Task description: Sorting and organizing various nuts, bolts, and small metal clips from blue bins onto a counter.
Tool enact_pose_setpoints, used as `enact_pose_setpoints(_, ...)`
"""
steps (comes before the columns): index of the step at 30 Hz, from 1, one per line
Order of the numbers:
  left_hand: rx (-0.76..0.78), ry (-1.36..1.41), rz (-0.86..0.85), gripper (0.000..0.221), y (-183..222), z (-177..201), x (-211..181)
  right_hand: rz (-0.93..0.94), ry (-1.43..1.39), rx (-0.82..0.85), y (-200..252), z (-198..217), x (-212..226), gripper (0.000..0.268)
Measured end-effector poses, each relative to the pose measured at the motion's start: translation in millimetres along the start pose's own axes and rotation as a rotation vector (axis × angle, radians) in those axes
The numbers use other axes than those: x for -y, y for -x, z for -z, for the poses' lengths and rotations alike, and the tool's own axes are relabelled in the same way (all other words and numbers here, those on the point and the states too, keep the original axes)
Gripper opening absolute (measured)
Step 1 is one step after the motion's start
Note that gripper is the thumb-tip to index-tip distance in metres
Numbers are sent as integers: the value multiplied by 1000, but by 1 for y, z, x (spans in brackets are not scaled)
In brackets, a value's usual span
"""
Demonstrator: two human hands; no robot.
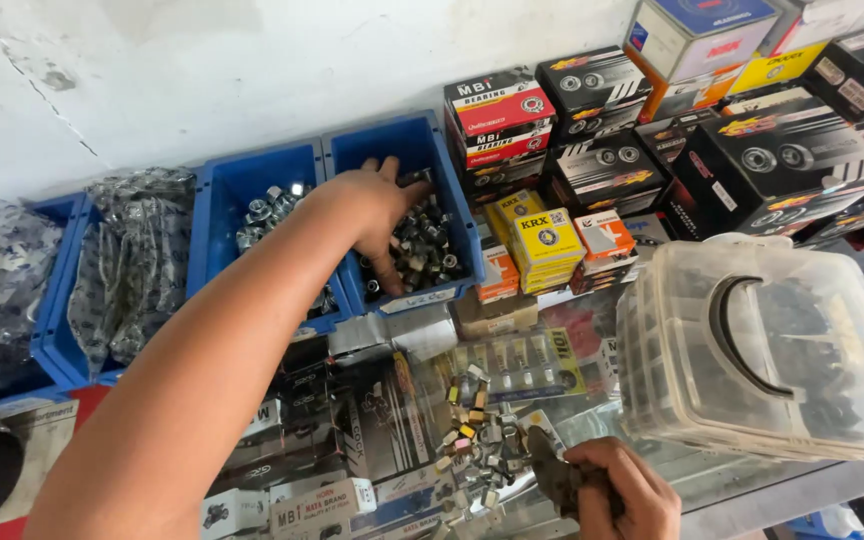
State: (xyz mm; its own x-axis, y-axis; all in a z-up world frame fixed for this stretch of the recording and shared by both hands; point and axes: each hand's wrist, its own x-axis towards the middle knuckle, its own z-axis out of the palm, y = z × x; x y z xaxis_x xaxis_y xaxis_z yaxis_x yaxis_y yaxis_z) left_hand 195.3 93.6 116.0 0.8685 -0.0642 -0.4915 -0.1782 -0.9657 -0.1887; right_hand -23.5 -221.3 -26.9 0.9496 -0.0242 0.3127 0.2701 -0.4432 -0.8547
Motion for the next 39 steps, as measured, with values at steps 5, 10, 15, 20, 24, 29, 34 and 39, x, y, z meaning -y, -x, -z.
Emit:
enact_pose_setpoints(5, -46, -82, -4, 148, 3, -1, -2, 8, 27, 10, 1, -2, -2, 34)
enact_pose_setpoints(10, -365, -75, -43, 107, -12, -20, 6, 17, 46, 31, 0, -3, -3, 36)
enact_pose_setpoints(15, -356, -44, 23, 104, -19, -20, 7, 43, 69, 26, 0, -5, 0, 35)
enact_pose_setpoints(20, -154, -22, 23, 120, -26, -4, 0, 49, 76, 33, 0, -6, -7, 33)
enact_pose_setpoints(24, -9, 174, 24, 131, -21, 1, 6, 99, 72, 12, 0, -5, -10, 34)
enact_pose_setpoints(29, 166, 125, 96, 150, -3, 11, -15, 145, 72, 3, -3, -8, -18, 30)
enact_pose_setpoints(34, -21, 52, 128, 147, -34, -14, -16, 117, 68, 69, 0, -5, -20, 34)
enact_pose_setpoints(39, 6, 8, 86, 151, -22, -1, -15, 100, 66, 61, 0, -5, -14, 32)
